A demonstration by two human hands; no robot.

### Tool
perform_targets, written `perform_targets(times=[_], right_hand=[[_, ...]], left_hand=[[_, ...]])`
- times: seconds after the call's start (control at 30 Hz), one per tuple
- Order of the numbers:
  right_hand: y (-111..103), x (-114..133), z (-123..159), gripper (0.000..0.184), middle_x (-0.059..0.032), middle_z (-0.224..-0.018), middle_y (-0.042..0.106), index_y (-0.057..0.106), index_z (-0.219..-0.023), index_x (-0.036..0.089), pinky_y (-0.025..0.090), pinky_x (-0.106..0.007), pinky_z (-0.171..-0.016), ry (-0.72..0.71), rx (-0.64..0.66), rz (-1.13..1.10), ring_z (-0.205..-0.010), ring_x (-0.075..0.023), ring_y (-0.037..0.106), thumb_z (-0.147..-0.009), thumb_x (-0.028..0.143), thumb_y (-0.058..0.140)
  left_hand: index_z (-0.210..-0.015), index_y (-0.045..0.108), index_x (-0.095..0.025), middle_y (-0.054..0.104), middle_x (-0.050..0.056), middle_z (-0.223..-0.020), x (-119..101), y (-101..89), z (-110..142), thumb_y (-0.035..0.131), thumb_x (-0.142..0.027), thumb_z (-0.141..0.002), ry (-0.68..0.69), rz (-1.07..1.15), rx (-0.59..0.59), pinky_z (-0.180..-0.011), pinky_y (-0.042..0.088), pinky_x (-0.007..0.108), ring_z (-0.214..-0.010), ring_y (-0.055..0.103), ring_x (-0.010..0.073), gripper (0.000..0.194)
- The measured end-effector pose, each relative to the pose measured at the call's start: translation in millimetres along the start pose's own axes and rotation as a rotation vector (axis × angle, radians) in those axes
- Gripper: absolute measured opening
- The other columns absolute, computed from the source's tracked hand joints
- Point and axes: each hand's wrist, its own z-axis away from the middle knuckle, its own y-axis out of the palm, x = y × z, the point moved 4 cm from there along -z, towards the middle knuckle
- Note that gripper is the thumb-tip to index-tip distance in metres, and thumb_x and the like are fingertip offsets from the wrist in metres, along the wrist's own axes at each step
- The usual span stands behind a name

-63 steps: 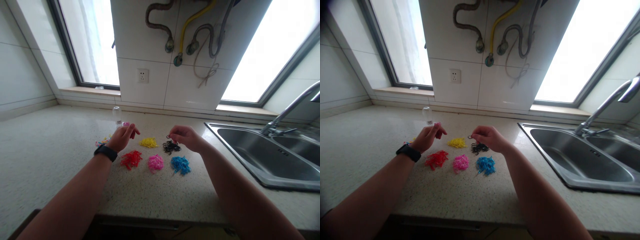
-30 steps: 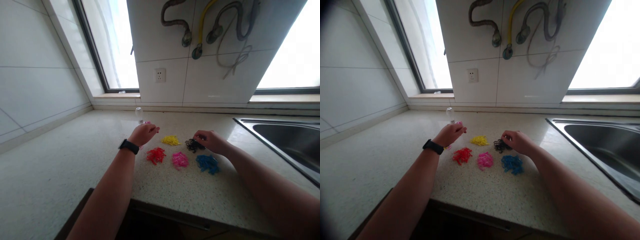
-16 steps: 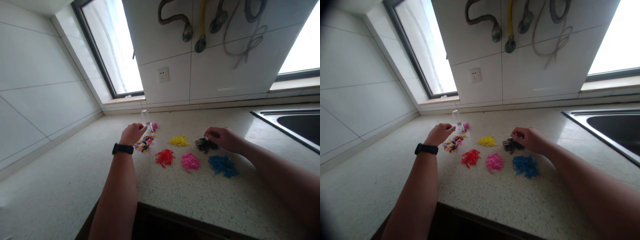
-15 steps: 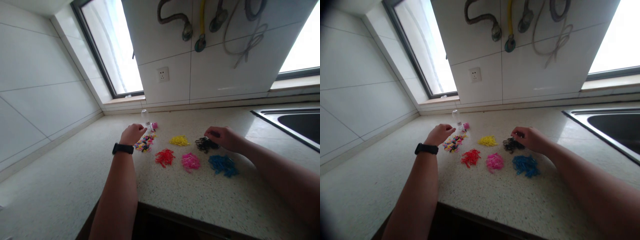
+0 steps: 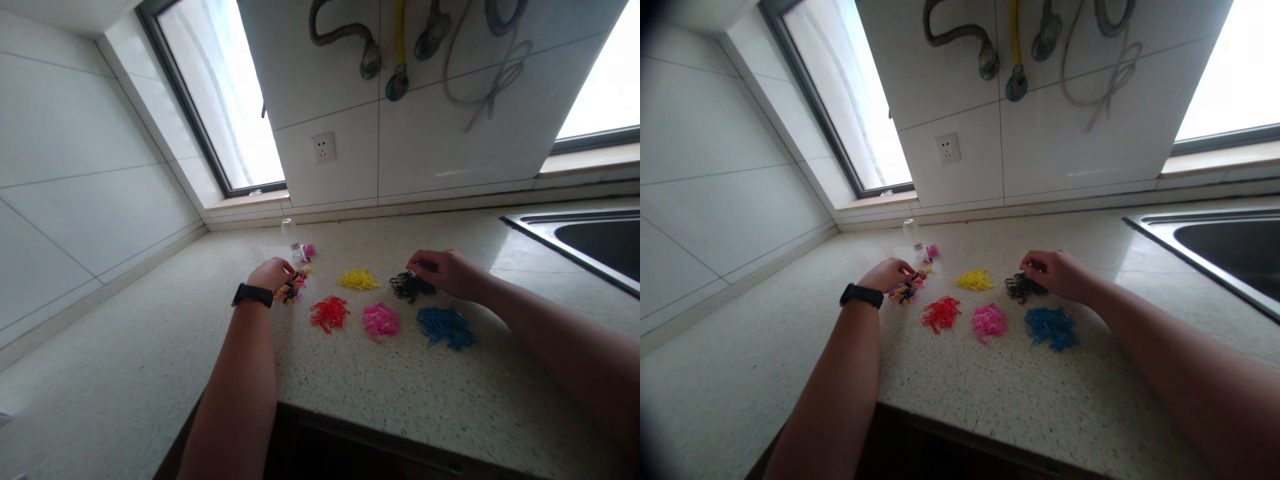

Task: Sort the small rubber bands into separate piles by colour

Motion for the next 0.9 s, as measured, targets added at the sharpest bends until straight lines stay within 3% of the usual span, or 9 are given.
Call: perform_targets(times=[0.9], right_hand=[[-0.6, 6.0, -0.1, 0.032, 0.0004, -0.063, 0.064, 0.072, -0.089, 0.021, 0.039, -0.027, -0.057, -0.022, 0.004, 0.004, -0.055, -0.0131, 0.054, -0.093, 0.048, 0.055]], left_hand=[[-0.090, 0.081, -0.024, 0.079, 0.007, -0.095, -10.1, 3.4, 1.1, 0.071, -0.036, -0.079, -0.066, -0.045, 0.017, -0.068, 0.047, 0.028, -0.086, 0.071, 0.0225, 0.019]])
